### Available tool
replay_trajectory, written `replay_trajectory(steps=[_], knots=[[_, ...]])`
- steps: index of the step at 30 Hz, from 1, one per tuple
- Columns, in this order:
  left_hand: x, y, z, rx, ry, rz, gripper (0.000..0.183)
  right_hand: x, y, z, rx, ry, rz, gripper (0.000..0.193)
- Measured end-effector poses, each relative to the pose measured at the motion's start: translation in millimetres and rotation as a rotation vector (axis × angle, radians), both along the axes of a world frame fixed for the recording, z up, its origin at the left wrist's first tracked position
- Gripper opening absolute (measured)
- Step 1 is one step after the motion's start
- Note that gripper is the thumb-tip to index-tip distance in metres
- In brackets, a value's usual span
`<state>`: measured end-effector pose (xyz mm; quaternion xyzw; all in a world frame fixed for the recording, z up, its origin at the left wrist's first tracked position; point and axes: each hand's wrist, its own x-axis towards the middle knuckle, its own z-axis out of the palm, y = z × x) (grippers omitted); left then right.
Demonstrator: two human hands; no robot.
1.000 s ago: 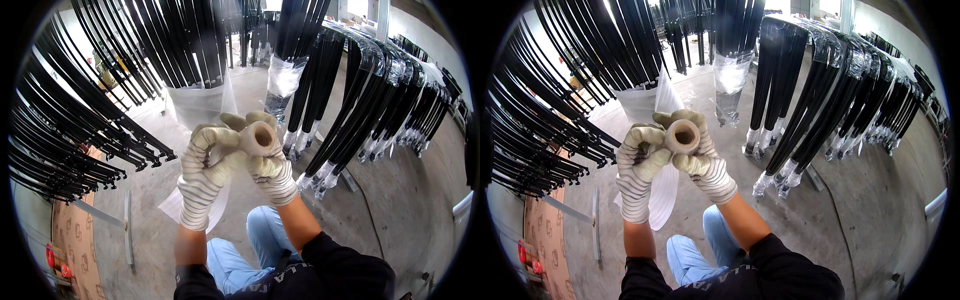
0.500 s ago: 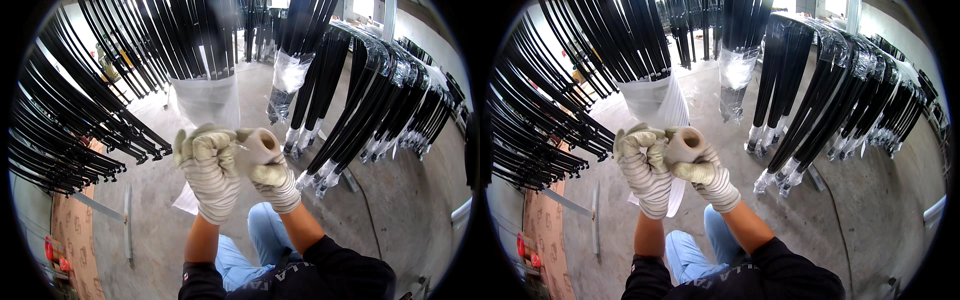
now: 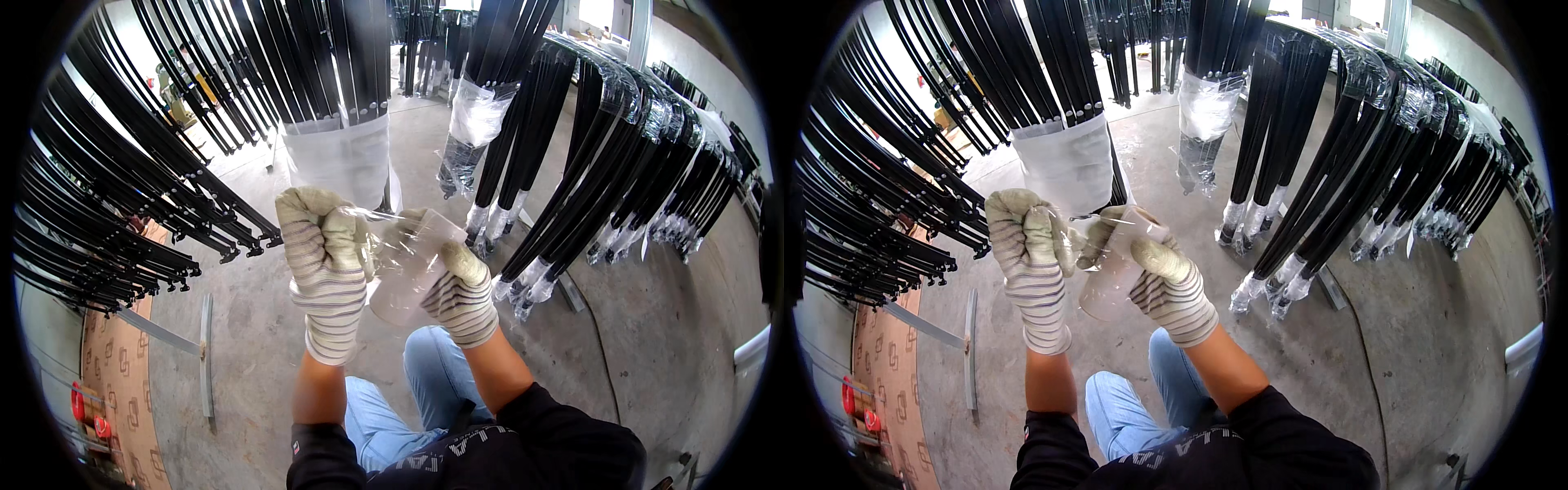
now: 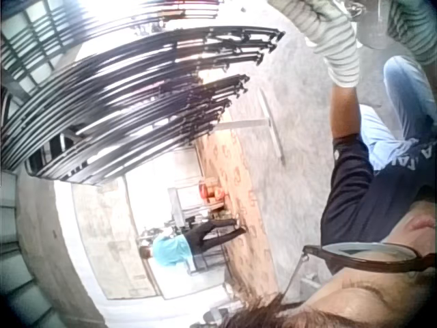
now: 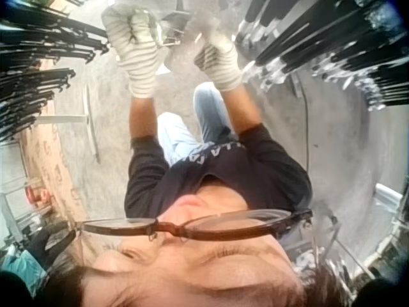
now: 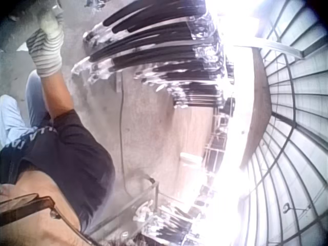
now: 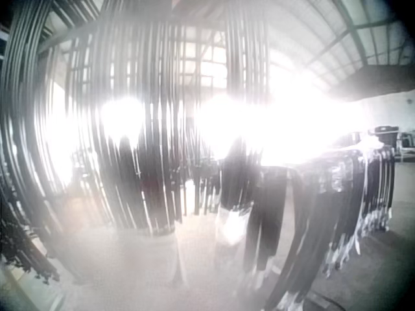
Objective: The person wraps the ends of black curved metal rods with protective foam and plastic film, then gathers several rods together and continues wrapping them as a bundle.
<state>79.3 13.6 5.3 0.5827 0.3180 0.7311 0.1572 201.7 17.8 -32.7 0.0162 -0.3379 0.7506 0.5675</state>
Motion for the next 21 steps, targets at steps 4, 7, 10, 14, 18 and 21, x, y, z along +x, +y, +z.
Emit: replay_trajectory(steps=[4, 7, 10, 14, 18, 21], knots=[[-7, -4, 6, -0.125, -0.117, -0.197, 0.006, -2, -3, 1, -0.098, 0.003, 0.025, 0.073], [-14, 6, 3, -0.146, -0.18, -0.169, 0.005, -2, 2, -8, -0.109, 0.04, 0.138, 0.072], [-18, 13, 4, -0.148, -0.234, -0.178, 0.006, -3, 16, -32, -0.016, 0.25, 0.362, 0.079], [-32, 19, -8, -0.157, -0.285, -0.036, 0.007, -2, -3, -21, -0.17, 0.028, 0.143, 0.073], [-40, 30, -19, -0.058, -0.187, 0.064, 0.015, 33, 11, -33, -0.061, -0.04, 0.171, 0.055], [-30, 30, -29, 0.018, -0.197, 0.106, 0.017, 69, 10, -25, -0.06, -0.151, 0.108, 0.051]])
